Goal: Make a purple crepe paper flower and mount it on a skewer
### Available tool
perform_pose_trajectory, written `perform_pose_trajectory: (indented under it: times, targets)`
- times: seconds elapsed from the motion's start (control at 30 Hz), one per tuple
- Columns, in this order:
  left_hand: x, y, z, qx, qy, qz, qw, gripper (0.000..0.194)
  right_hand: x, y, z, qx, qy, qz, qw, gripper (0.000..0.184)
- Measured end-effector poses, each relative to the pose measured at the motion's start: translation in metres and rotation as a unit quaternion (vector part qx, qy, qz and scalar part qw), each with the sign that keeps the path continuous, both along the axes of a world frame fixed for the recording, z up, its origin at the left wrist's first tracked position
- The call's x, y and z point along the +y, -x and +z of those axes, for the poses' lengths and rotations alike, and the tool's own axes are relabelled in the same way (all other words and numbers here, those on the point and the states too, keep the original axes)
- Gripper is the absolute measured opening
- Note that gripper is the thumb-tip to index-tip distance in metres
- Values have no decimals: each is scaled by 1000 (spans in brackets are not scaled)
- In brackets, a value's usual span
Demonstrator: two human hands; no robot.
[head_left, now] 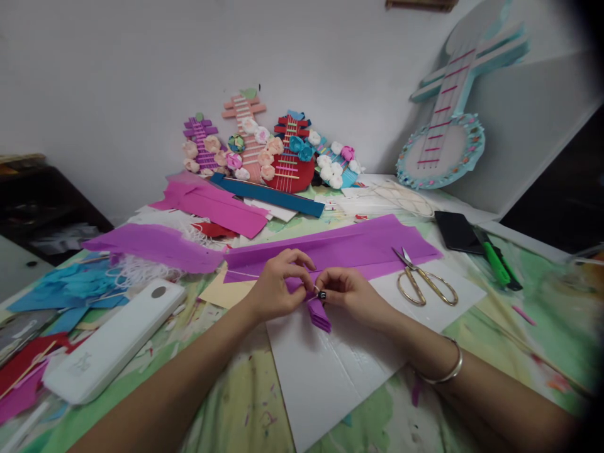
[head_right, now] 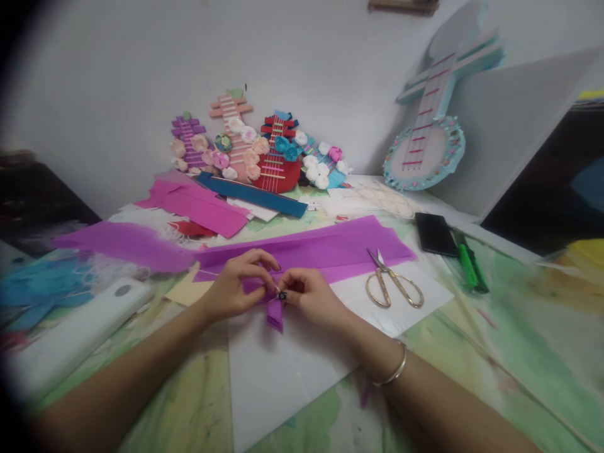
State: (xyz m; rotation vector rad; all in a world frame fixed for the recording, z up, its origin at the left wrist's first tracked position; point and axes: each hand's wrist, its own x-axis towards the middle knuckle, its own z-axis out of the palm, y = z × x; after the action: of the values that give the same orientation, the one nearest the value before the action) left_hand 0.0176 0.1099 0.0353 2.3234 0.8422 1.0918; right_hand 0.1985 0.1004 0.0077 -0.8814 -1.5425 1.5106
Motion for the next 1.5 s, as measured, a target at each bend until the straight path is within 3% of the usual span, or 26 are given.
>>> perform_pose_trajectory:
  times: [0.13,0.27,0.6,0.87,1.13,1.4,1.5]
  targets:
    - [-2,-1,1,-22,64,-47,997,14,1,-2,-3,-1,-23,-17,1000,7]
    - [2,-3,-3,-31,136,-54,989,14,2,-3,-5,-18,-46,-36,998,5]
    - [1,-3,-3,12,126,-39,991,9,3,-4,-6,-23,-48,-50,997,6]
    - [1,-5,-3,-8,161,-38,986,15,3,-4,-6,-28,-55,-52,997,7]
    - [2,-5,-5,-17,183,-6,983,18,2,-5,-2,-60,-107,-51,991,2]
    - [3,-3,-3,-36,218,9,975,17,-2,-4,0,-83,-153,-57,983,8]
    - [4,-3,-2,-16,196,18,980,15,-2,-4,-1,-74,-157,-54,983,11]
